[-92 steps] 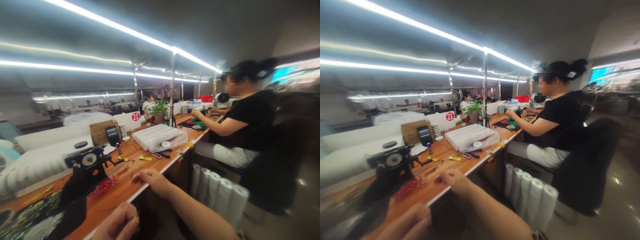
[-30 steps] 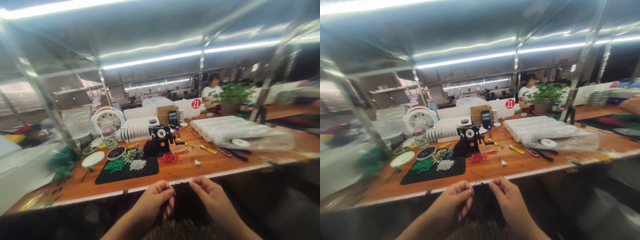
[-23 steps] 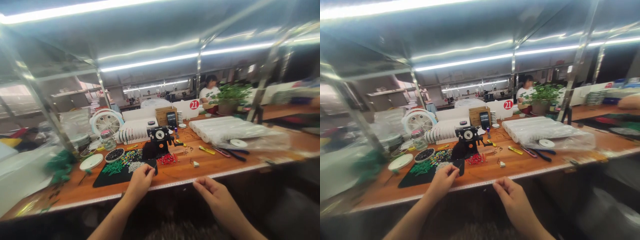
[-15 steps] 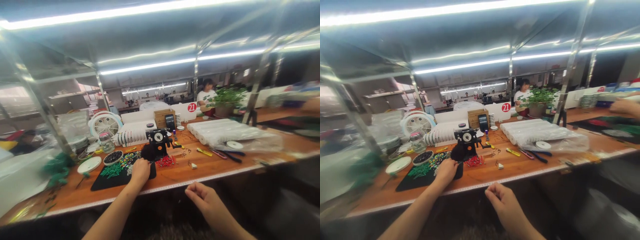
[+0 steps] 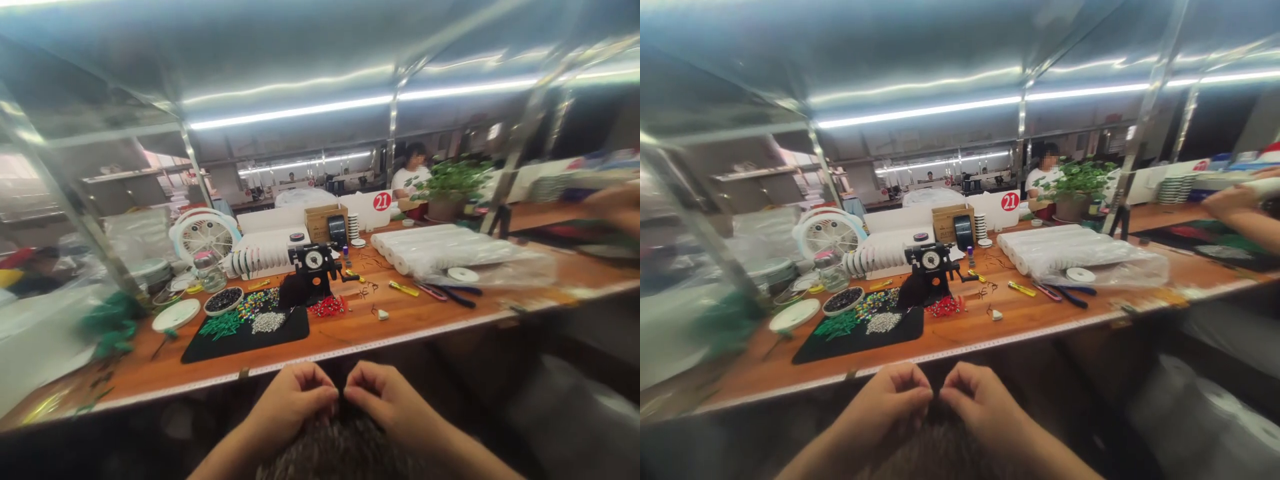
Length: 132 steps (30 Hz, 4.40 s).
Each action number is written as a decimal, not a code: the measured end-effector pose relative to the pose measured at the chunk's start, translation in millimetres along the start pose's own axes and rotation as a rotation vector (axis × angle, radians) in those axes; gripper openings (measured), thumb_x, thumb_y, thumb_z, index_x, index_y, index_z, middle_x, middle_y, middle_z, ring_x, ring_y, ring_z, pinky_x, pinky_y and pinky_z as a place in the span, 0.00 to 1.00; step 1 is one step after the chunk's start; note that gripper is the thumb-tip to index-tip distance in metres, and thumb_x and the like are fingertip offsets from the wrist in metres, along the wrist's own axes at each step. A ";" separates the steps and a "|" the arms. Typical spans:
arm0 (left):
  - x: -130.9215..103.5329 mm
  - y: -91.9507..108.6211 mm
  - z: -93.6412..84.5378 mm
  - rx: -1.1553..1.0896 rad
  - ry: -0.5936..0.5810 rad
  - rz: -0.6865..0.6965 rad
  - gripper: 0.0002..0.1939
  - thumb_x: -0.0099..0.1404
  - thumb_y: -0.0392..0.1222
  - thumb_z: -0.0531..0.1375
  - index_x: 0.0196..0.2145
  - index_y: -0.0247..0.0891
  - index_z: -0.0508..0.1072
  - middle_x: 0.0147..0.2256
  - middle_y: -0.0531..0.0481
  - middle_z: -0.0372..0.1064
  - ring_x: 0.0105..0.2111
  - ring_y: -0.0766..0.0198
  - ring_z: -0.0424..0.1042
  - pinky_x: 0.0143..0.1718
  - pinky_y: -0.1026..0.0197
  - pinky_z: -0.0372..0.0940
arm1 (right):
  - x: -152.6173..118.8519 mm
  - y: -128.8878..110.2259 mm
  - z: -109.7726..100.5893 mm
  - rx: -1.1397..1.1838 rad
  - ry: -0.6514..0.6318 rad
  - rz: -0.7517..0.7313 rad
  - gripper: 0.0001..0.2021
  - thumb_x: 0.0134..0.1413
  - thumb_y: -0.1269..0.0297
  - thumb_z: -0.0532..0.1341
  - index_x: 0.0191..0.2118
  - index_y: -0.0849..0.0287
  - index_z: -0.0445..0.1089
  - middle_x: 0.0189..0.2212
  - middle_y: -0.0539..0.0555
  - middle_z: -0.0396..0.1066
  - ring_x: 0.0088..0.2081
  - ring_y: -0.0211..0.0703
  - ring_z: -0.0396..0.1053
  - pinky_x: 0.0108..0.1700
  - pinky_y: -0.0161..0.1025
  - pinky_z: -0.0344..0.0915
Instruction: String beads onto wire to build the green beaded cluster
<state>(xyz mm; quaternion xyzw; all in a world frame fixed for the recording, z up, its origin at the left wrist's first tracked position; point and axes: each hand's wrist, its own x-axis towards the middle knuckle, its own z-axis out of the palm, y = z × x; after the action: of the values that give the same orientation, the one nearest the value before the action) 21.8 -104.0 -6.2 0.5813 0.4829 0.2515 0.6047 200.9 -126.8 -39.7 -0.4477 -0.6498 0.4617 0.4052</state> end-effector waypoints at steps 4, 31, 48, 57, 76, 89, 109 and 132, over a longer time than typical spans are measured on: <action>-18.7 16.3 -17.0 0.084 0.032 0.033 0.10 0.52 0.44 0.61 0.24 0.36 0.65 0.16 0.55 0.63 0.15 0.70 0.58 0.16 0.69 0.49 | -8.5 9.9 -3.7 -0.159 -0.216 0.058 0.05 0.47 0.65 0.60 0.26 0.60 0.69 0.24 0.49 0.69 0.28 0.38 0.64 0.30 0.31 0.57; -12.7 -2.2 -27.7 -0.160 -0.130 0.043 0.12 0.58 0.46 0.59 0.31 0.37 0.61 0.21 0.49 0.71 0.17 0.62 0.70 0.16 0.67 0.60 | 21.8 -30.1 -24.5 -0.174 -0.375 0.022 0.14 0.45 0.53 0.63 0.31 0.60 0.71 0.24 0.49 0.68 0.26 0.36 0.62 0.26 0.31 0.55; -5.3 -11.4 -26.1 -0.220 -0.103 0.084 0.08 0.56 0.41 0.59 0.27 0.34 0.64 0.24 0.43 0.74 0.19 0.66 0.71 0.10 0.72 0.41 | 60.6 -12.7 -2.3 0.299 -0.092 -0.138 0.17 0.54 0.50 0.54 0.26 0.59 0.66 0.18 0.44 0.53 0.17 0.30 0.43 0.19 0.30 0.42; 14.1 -37.7 -30.7 -0.338 -0.119 0.040 0.07 0.55 0.42 0.56 0.28 0.37 0.60 0.21 0.46 0.73 0.13 0.66 0.68 0.07 0.70 0.35 | 94.9 14.6 11.1 -0.055 -0.260 -0.236 0.24 0.55 0.50 0.52 0.15 0.58 0.47 0.16 0.43 0.43 0.20 0.31 0.43 0.24 0.33 0.42; -22.1 -38.5 -33.3 -0.399 -0.169 -0.098 0.08 0.53 0.41 0.59 0.29 0.36 0.63 0.23 0.43 0.73 0.20 0.58 0.74 0.10 0.72 0.38 | 99.1 44.7 -1.8 0.800 0.007 0.123 0.21 0.46 0.56 0.64 0.18 0.59 0.52 0.14 0.42 0.44 0.16 0.27 0.37 0.18 0.32 0.34; -20.4 -44.0 -34.6 -0.409 -0.147 -0.069 0.10 0.56 0.42 0.61 0.32 0.32 0.68 0.28 0.41 0.74 0.26 0.60 0.74 0.11 0.73 0.53 | 98.1 41.1 -1.3 0.792 0.041 0.107 0.21 0.45 0.56 0.65 0.18 0.60 0.54 0.14 0.43 0.47 0.16 0.27 0.41 0.18 0.32 0.34; -7.4 -68.7 -28.9 -0.408 -0.121 -0.149 0.18 0.49 0.47 0.66 0.31 0.34 0.64 0.20 0.44 0.72 0.18 0.60 0.72 0.15 0.68 0.63 | 103.5 43.0 -0.8 0.788 -0.007 0.023 0.21 0.47 0.55 0.64 0.17 0.60 0.53 0.13 0.41 0.46 0.15 0.26 0.39 0.16 0.31 0.34; -5.0 -65.5 -22.4 -0.404 -0.006 -0.100 0.16 0.49 0.47 0.66 0.28 0.32 0.70 0.16 0.52 0.66 0.13 0.71 0.62 0.15 0.70 0.54 | 102.7 36.5 -0.4 0.805 -0.017 0.031 0.22 0.45 0.54 0.65 0.17 0.59 0.51 0.12 0.41 0.45 0.14 0.26 0.38 0.17 0.32 0.33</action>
<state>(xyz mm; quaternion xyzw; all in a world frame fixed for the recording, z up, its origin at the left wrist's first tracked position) -16.7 -111.0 -63.5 0.4242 0.4489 0.3112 0.7223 181.0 -22.2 -63.1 -0.2593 -0.4135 0.6889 0.5359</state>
